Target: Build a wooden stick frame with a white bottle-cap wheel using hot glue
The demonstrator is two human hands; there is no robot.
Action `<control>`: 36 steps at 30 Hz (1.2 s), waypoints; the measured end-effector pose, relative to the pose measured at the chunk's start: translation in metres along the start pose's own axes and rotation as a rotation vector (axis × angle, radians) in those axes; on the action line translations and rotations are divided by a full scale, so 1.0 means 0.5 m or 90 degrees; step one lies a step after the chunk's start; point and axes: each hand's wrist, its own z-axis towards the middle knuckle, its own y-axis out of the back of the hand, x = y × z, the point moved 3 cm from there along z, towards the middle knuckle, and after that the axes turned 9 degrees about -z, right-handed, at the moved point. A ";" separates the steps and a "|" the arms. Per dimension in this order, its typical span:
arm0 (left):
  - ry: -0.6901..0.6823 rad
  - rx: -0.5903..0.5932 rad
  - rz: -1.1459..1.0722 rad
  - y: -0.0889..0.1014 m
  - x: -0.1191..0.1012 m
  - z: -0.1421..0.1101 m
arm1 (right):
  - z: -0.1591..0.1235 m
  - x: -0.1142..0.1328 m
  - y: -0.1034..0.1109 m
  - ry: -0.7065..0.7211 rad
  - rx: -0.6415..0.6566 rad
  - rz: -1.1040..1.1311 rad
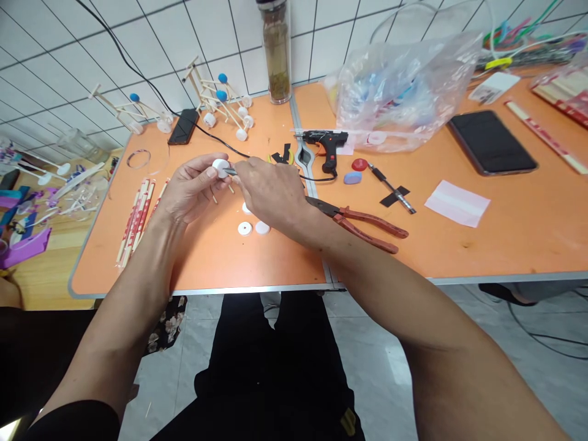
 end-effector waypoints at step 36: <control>-0.081 0.052 0.163 -0.007 -0.017 -0.011 | 0.028 -0.043 -0.026 -0.035 0.194 0.655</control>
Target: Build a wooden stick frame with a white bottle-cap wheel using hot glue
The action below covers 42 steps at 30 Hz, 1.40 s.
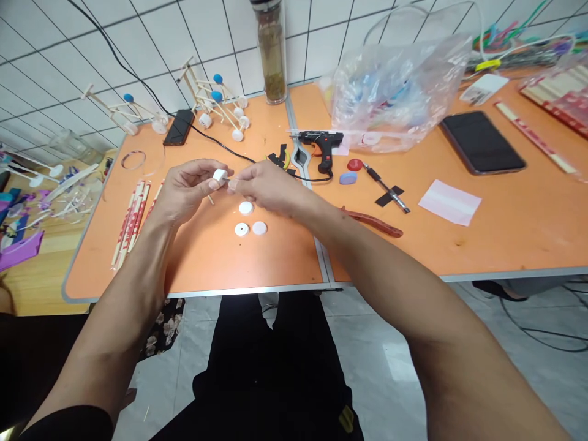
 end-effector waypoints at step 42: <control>0.177 -0.156 -0.225 -0.010 0.039 0.015 | -0.034 0.043 -0.030 0.072 -0.239 -0.673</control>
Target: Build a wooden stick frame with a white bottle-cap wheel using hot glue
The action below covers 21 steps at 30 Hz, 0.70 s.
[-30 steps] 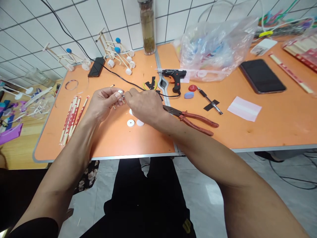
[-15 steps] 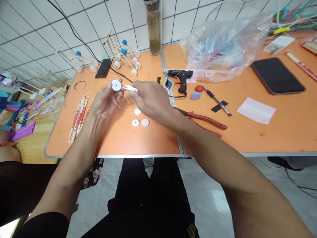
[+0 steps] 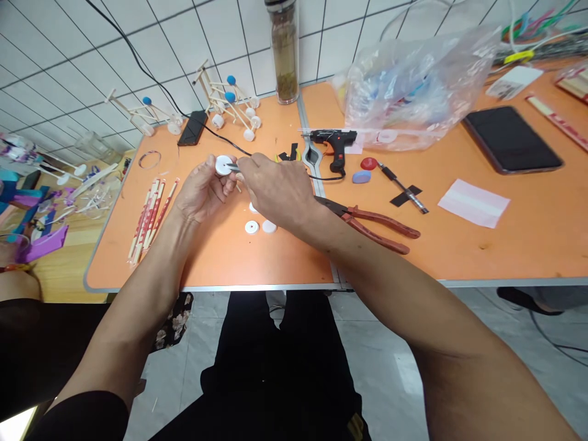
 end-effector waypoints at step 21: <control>-0.186 0.159 0.138 0.010 0.006 0.004 | 0.015 -0.021 -0.010 -0.066 0.053 0.305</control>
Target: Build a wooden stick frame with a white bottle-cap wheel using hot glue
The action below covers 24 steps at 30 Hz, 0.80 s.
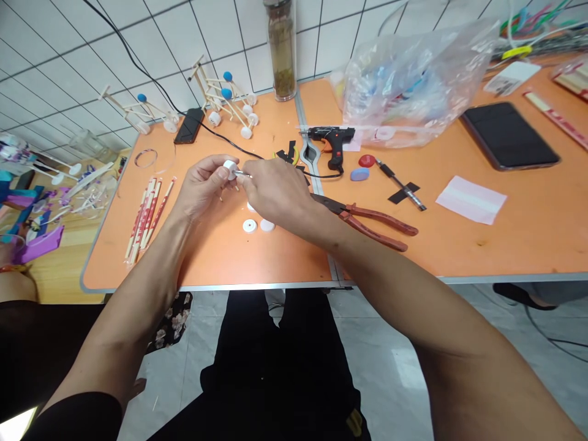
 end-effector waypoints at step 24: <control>0.055 -0.235 -0.230 0.072 -0.007 0.027 | -0.072 -0.061 0.031 0.017 0.248 -0.277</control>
